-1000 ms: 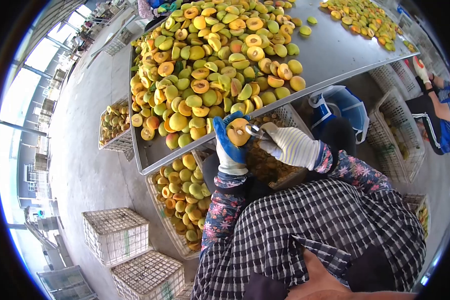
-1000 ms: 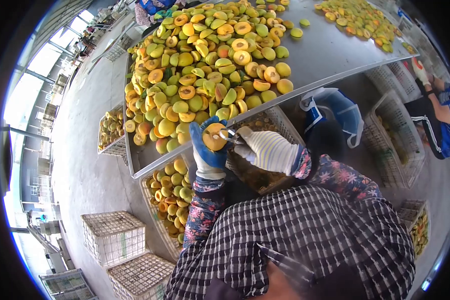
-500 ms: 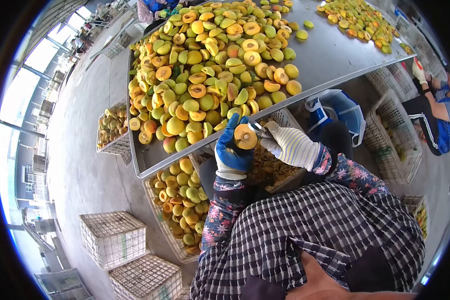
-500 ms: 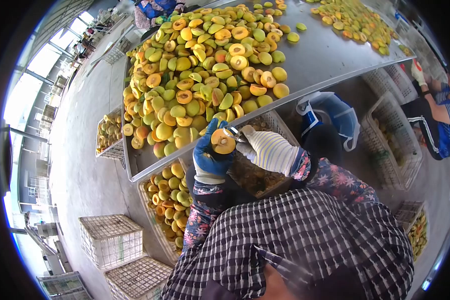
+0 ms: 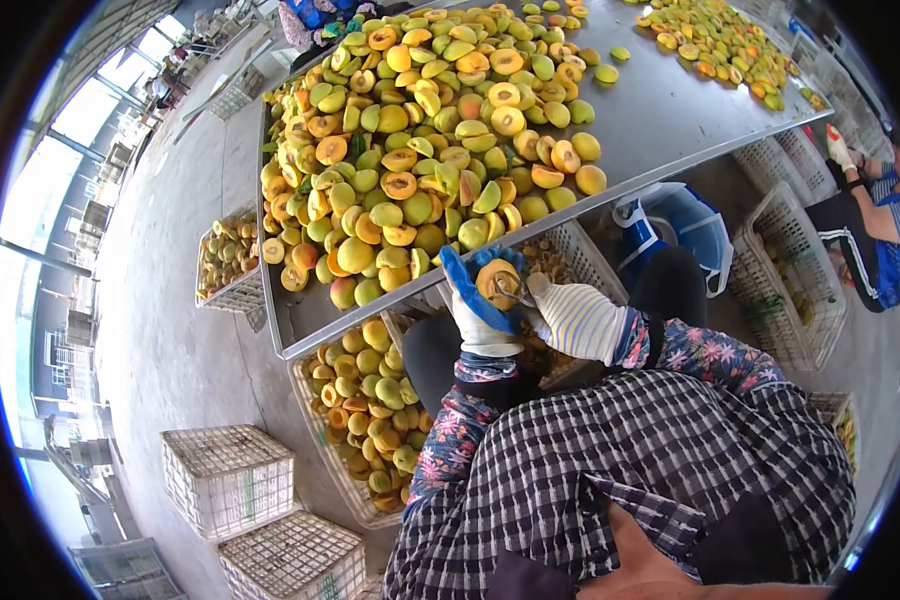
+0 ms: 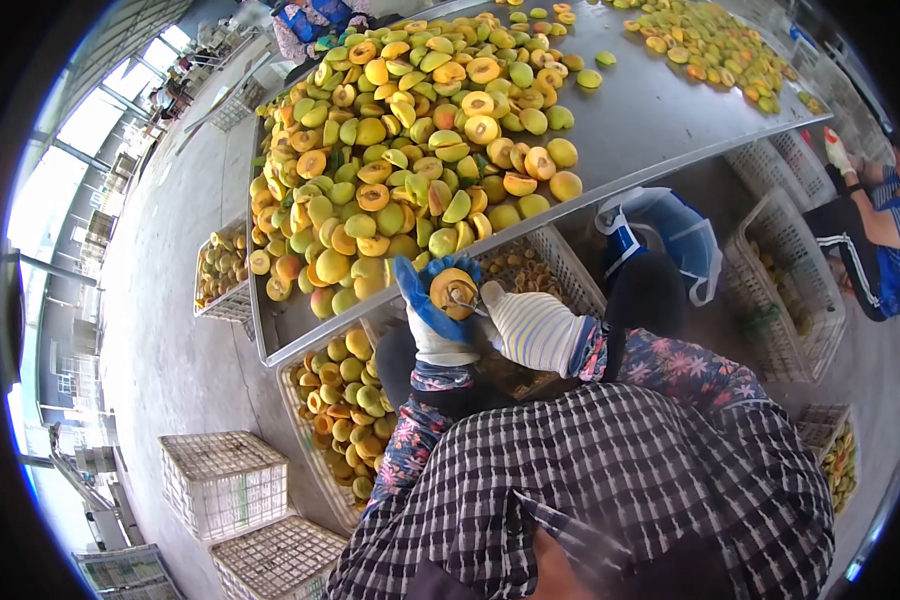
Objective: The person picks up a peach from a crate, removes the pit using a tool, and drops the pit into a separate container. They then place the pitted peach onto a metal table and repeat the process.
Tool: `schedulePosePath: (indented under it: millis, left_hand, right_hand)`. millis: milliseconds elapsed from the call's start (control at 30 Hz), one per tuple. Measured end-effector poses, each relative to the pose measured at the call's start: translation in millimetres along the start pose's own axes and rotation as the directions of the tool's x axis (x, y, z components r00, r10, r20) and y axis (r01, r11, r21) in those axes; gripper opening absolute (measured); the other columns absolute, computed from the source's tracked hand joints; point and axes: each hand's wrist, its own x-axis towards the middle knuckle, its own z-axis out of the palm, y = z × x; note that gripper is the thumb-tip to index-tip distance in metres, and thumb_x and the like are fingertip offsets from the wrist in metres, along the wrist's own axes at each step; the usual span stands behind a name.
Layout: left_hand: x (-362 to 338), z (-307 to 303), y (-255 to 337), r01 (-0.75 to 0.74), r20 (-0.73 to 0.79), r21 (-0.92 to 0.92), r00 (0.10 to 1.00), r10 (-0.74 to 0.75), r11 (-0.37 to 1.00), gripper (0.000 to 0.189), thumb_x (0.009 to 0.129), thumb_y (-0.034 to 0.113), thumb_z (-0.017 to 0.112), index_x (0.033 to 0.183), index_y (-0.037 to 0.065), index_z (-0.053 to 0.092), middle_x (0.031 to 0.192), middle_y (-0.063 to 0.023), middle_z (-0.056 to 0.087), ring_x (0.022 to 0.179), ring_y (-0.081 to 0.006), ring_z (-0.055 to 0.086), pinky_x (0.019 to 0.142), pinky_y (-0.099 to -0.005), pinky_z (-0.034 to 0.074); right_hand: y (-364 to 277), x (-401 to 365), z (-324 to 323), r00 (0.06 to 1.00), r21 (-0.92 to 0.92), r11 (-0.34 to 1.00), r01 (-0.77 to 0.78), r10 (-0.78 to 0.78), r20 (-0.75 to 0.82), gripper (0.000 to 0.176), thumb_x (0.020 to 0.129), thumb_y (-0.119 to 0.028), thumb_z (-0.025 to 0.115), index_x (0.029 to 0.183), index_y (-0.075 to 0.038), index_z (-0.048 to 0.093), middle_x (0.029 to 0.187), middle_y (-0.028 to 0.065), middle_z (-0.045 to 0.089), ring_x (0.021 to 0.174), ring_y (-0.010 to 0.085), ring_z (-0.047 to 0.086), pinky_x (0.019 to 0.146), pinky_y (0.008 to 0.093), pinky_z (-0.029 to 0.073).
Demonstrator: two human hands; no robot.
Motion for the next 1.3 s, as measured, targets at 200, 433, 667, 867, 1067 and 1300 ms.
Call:
schedulePosePath:
  millis: [200,433,667,867,1067,1300]
  left_hand:
    - [4.5,-24.8,-12.8,-0.185,0.142,0.202,0.977,0.158,0.962,0.038,0.105,0.035,0.043,0.126,0.003,0.049,0.107,-0.0101,0.058,0.104,-0.0250,0.062,0.092,-0.0392,0.053]
    - [8.4,-24.5,-9.4,-0.019,0.096,0.133,0.995,0.006,0.991,0.032,0.101,0.036,0.051,0.110,0.006,0.054,0.099,-0.0112,0.063,0.095,-0.0275,0.062,0.088,-0.0401,0.054]
    - [3.6,-13.6,-2.4,0.130,0.097,-0.077,0.988,-0.122,0.989,0.028,0.101,0.036,0.052,0.103,0.008,0.055,0.094,-0.0102,0.063,0.090,-0.0269,0.063,0.086,-0.0413,0.055]
    - [0.3,-19.5,-10.3,-0.023,0.165,-0.088,0.986,0.037,0.996,0.030,0.102,0.036,0.049,0.103,0.007,0.056,0.094,-0.0099,0.063,0.093,-0.0256,0.063,0.094,-0.0434,0.052]
    - [4.0,-34.4,-15.3,-0.457,0.327,0.455,0.884,0.334,0.764,0.023,0.098,0.018,0.055,0.115,0.003,0.052,0.097,-0.0091,0.063,0.102,-0.0256,0.060,0.097,-0.0409,0.049]
    - [3.4,-25.1,-5.2,-0.429,0.323,0.424,0.894,0.309,0.797,0.038,0.105,0.038,0.042,0.106,0.002,0.054,0.099,-0.0116,0.060,0.099,-0.0295,0.062,0.096,-0.0464,0.050]
  right_hand:
    - [9.2,5.7,-2.7,0.996,0.212,0.977,0.014,-0.031,0.078,0.040,0.087,-0.022,0.063,0.112,0.002,0.045,0.077,0.0213,0.065,0.073,0.0415,0.065,0.063,0.0488,0.051]
    - [20.6,15.3,-18.6,0.987,-0.085,0.994,0.064,-0.050,0.154,0.025,0.094,-0.025,0.058,0.106,-0.006,0.049,0.073,0.0171,0.063,0.065,0.0387,0.064,0.057,0.0462,0.051]
    - [10.8,13.0,-12.9,0.998,-0.039,0.998,0.041,-0.039,0.048,0.025,0.094,-0.024,0.056,0.106,-0.004,0.048,0.073,0.0168,0.064,0.065,0.0382,0.064,0.053,0.0472,0.050]
    - [-2.3,15.7,-14.5,0.992,-0.118,0.992,-0.044,0.058,0.110,0.025,0.092,-0.019,0.052,0.107,0.001,0.046,0.079,0.0190,0.066,0.071,0.0388,0.066,0.056,0.0486,0.052]
    - [-6.4,12.7,-19.2,0.989,0.110,0.994,0.002,-0.018,0.144,0.026,0.095,-0.021,0.051,0.110,0.001,0.047,0.075,0.0200,0.064,0.070,0.0401,0.064,0.061,0.0479,0.050]
    - [-5.1,23.0,-37.3,0.975,0.205,0.978,-0.028,-0.019,0.223,0.027,0.096,-0.026,0.056,0.106,-0.001,0.051,0.085,0.0238,0.065,0.082,0.0421,0.065,0.070,0.0464,0.051]
